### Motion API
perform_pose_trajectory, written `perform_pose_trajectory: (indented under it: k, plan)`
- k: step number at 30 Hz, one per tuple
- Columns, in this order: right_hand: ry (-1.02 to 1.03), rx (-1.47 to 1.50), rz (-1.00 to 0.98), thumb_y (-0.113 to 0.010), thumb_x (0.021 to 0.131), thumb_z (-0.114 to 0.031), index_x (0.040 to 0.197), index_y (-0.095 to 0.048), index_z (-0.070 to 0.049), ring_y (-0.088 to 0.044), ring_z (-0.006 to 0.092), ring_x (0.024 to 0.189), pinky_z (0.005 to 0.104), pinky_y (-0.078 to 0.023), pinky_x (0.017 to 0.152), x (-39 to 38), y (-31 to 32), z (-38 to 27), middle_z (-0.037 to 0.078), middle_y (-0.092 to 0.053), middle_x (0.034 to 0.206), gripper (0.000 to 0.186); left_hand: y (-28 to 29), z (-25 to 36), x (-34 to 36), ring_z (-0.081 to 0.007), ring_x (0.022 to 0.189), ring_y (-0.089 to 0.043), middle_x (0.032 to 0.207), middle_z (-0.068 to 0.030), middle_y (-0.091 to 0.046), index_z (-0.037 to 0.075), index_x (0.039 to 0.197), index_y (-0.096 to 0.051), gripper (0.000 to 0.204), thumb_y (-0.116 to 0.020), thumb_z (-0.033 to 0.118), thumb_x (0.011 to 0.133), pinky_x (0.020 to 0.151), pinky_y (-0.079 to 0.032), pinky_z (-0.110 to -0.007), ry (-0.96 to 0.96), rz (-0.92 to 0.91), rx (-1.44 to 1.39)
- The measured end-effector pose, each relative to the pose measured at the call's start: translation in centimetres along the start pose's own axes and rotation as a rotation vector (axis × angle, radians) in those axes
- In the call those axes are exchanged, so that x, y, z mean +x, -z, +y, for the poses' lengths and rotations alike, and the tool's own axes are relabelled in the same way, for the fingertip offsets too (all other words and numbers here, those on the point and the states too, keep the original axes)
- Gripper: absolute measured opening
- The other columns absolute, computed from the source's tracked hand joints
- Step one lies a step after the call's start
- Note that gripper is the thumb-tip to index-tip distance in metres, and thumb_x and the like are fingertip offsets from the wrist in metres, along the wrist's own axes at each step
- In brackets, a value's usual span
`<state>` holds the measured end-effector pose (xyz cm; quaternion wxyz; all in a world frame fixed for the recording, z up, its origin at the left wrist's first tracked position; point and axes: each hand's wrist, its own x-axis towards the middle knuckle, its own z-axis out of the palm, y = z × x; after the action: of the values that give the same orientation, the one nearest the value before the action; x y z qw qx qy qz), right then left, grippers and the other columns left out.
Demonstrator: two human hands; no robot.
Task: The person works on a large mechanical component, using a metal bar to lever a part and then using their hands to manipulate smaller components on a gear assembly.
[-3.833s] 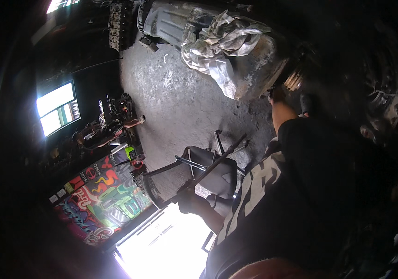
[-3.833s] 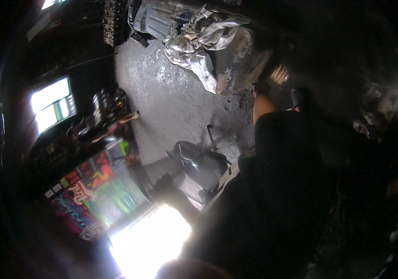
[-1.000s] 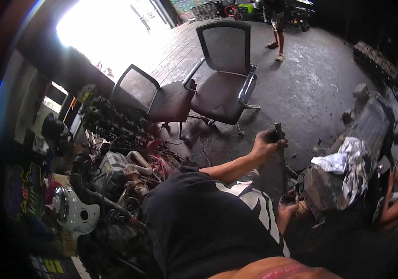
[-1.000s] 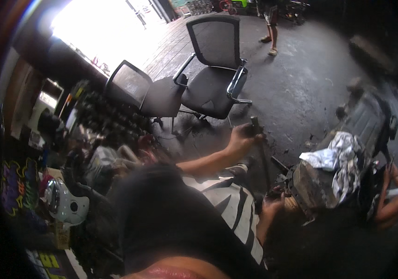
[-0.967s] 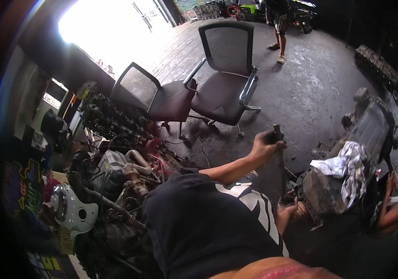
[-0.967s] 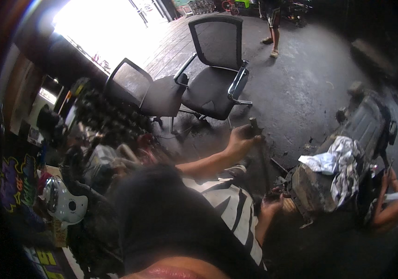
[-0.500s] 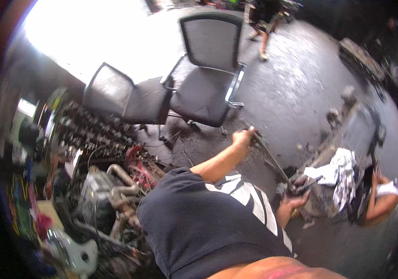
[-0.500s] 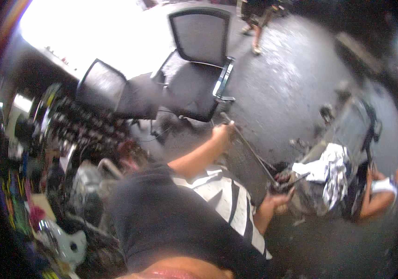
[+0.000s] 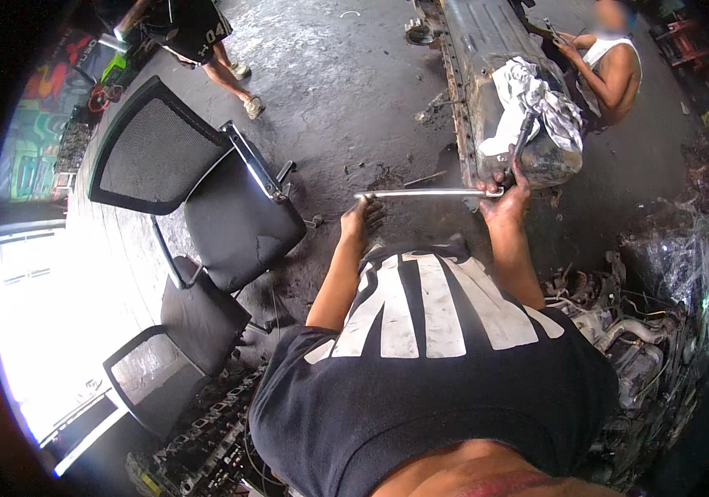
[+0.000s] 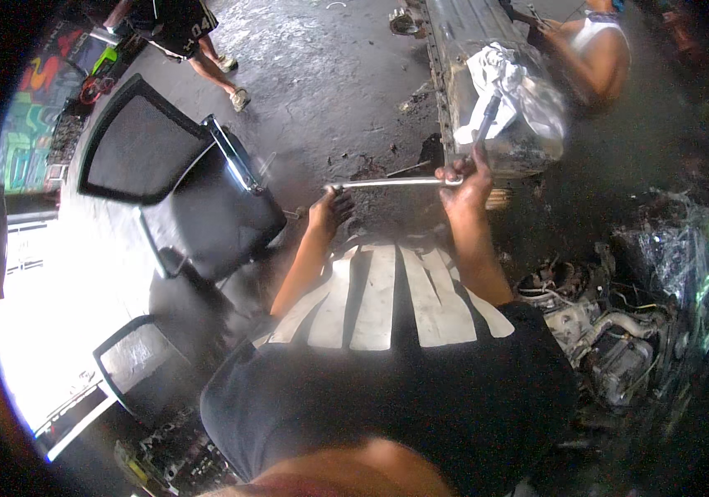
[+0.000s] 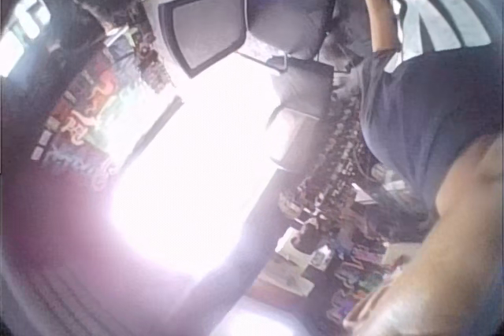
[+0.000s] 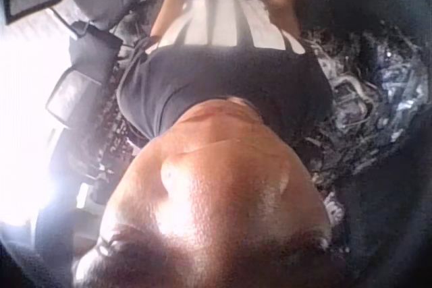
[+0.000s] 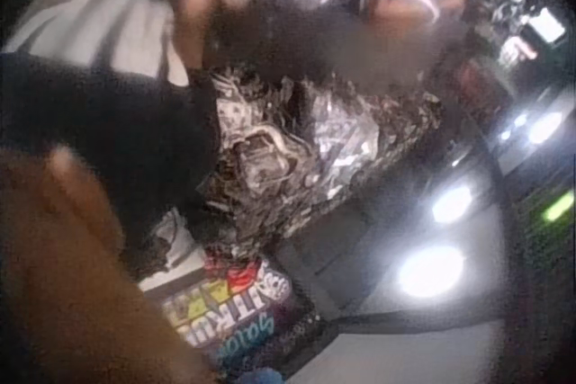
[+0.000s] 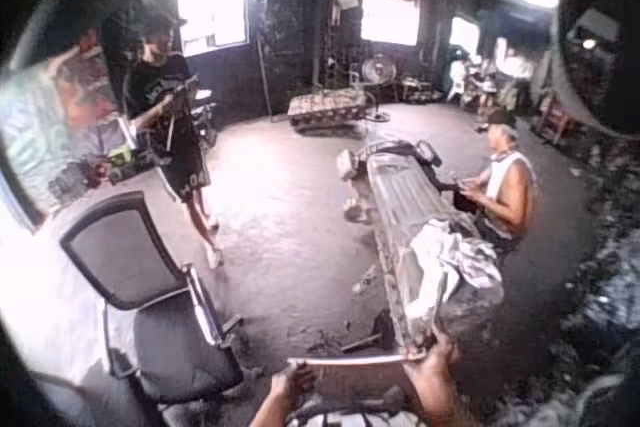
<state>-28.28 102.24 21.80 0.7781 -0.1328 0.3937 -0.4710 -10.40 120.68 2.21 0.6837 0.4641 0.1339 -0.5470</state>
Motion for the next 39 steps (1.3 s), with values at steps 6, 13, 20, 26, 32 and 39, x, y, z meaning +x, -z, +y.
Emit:
perform_pose_trajectory:
  k: [6,13,20,26,32,39]
  plan:
    - [0.25,-0.37,0.146,-0.063,0.076,-0.04,0.098,-0.056,-0.012,-0.039,0.0077,0.037,0.0221,-0.036,0.035,3.5,0.9,2.3,-0.003,-0.042,0.056,0.036,18.3,-3.8,2.1,-0.0218,0.071,-0.06,0.082,-0.0121,-0.063,-0.003,0.089,-0.062,0.039,-0.062,0.034,0.076,0.064,-0.048,-0.033,-0.13,0.542,1.277]
    - [0.444,-1.015,0.038,-0.062,0.079,-0.032,0.085,-0.054,-0.008,-0.041,0.0095,0.036,0.022,-0.03,0.032,9.0,7.2,4.8,0.0,-0.044,0.05,0.026,33.4,-4.7,-3.2,-0.0209,0.066,-0.061,0.079,-0.011,-0.063,-0.005,0.087,-0.06,0.04,-0.065,0.032,0.072,0.058,-0.048,-0.034,0.221,0.853,0.86]
    - [0.363,-1.024,0.144,-0.061,0.08,-0.026,0.065,-0.054,-0.006,-0.041,0.0108,0.033,0.0251,-0.031,0.032,10.3,8.6,7.5,0.001,-0.045,0.047,0.027,29.1,0.3,0.7,-0.0184,0.059,-0.058,0.073,-0.0103,-0.062,-0.005,0.084,-0.059,0.033,-0.062,0.025,0.071,0.052,-0.045,-0.031,0.16,0.51,1.196]
    - [0.272,-0.947,0.215,-0.063,0.078,-0.026,0.07,-0.058,-0.005,-0.041,0.0106,0.034,0.0249,-0.032,0.032,13.7,8.0,10.3,0.001,-0.045,0.046,0.023,13.6,9.5,8.7,-0.0204,0.062,-0.061,0.069,-0.0094,-0.063,-0.005,0.075,-0.061,0.032,-0.067,0.026,0.07,0.053,-0.046,-0.032,-0.113,0.494,0.679]
    - [0.398,-1.017,0.255,-0.062,0.079,-0.03,0.067,-0.057,-0.006,-0.042,0.0112,0.034,0.0254,-0.032,0.033,20.9,1.1,14.4,0.001,-0.045,0.046,0.028,6.4,18.4,15.6,-0.0199,0.066,-0.062,0.074,-0.0109,-0.064,-0.003,0.086,-0.062,0.03,-0.064,0.024,0.074,0.056,-0.047,-0.03,-0.185,0.405,1.0]
    - [0.131,-0.963,-0.002,-0.057,0.082,-0.031,0.069,-0.057,-0.003,-0.045,0.0109,0.041,0.0263,-0.036,0.04,31.7,-14.5,13.9,0.001,-0.049,0.05,0.031,5.8,25.6,29.0,-0.0244,0.076,-0.061,0.077,-0.0137,-0.063,0.003,0.072,-0.064,0.042,-0.052,0.042,0.08,0.066,-0.046,-0.037,-0.181,0.311,1.083]
